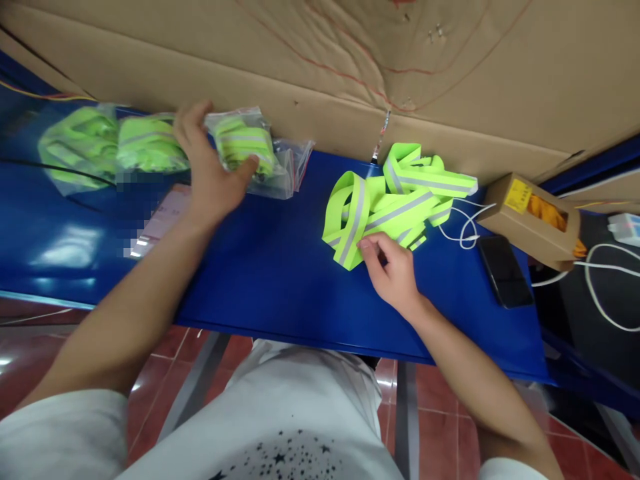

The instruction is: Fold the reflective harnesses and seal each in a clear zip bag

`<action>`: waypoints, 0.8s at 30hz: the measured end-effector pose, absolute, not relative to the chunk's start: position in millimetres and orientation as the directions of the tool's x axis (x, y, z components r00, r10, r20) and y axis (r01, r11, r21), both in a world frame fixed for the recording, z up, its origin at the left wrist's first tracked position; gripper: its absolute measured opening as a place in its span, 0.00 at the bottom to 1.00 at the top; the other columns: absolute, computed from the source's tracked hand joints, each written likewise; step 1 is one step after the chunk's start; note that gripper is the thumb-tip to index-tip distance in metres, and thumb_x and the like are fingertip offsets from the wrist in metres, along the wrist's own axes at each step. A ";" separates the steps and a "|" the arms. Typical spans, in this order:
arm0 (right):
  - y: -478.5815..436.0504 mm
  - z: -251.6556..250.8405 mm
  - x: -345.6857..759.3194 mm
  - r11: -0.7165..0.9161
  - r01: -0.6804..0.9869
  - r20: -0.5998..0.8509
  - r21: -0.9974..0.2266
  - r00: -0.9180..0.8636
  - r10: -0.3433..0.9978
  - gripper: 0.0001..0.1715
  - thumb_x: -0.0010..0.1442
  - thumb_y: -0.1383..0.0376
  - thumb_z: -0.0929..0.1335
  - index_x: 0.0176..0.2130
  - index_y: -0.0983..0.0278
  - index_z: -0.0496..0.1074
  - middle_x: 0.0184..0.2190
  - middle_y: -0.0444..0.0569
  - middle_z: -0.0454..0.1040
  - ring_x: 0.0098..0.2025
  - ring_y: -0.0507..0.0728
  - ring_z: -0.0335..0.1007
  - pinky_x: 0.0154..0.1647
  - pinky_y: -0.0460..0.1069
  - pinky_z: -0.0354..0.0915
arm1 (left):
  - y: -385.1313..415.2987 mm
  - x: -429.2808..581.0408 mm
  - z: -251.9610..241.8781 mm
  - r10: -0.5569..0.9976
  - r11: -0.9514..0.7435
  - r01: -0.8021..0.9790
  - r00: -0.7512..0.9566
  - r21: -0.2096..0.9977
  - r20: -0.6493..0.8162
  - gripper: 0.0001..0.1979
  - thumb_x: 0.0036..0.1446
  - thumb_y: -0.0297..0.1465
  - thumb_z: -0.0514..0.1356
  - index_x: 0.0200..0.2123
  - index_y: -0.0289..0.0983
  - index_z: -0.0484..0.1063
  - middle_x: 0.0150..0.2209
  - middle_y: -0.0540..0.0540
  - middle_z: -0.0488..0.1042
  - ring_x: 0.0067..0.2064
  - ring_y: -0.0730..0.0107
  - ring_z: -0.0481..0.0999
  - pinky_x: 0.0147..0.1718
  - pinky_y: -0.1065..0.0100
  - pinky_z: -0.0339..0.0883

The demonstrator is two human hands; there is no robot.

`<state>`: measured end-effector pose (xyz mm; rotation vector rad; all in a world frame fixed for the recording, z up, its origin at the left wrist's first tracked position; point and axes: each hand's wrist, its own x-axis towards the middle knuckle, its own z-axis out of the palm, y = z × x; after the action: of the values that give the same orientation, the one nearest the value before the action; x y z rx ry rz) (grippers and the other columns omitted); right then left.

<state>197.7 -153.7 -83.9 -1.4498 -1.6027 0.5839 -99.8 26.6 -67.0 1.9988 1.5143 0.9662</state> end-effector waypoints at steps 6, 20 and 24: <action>-156.4 -79.2 194.4 0.281 0.623 0.331 -0.730 -0.038 0.943 0.14 0.73 0.57 0.66 0.38 0.60 0.76 0.30 0.46 0.78 0.28 0.53 0.71 0.30 0.49 0.65 | 19.9 -91.8 -82.2 0.912 -0.409 0.643 0.255 0.647 0.322 0.40 0.55 0.59 0.65 0.65 0.46 0.63 0.74 0.51 0.47 0.74 0.43 0.34 0.69 0.46 0.28; -159.9 -74.1 194.1 0.391 0.633 0.412 -0.668 -0.123 0.903 0.08 0.72 0.64 0.67 0.39 0.61 0.75 0.30 0.46 0.78 0.27 0.51 0.69 0.29 0.48 0.65 | 29.6 -142.2 -37.6 0.745 -0.344 0.847 -0.016 0.406 0.666 0.25 0.70 0.55 0.53 0.49 0.41 0.74 0.52 0.55 0.62 0.60 0.67 0.59 0.67 0.56 0.48; -160.0 -74.8 193.0 0.400 0.636 0.416 -0.660 -0.134 0.900 0.08 0.72 0.64 0.67 0.39 0.61 0.75 0.28 0.45 0.77 0.26 0.51 0.69 0.29 0.48 0.66 | 38.1 -177.6 -31.9 0.720 -0.210 0.886 -0.146 0.413 0.679 0.31 0.69 0.59 0.49 0.50 0.36 0.69 0.54 0.50 0.55 0.62 0.62 0.55 0.66 0.54 0.43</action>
<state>193.0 -160.0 -74.8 -1.3220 -1.8584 0.4162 -177.6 38.1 -31.9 2.1657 2.0811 1.4486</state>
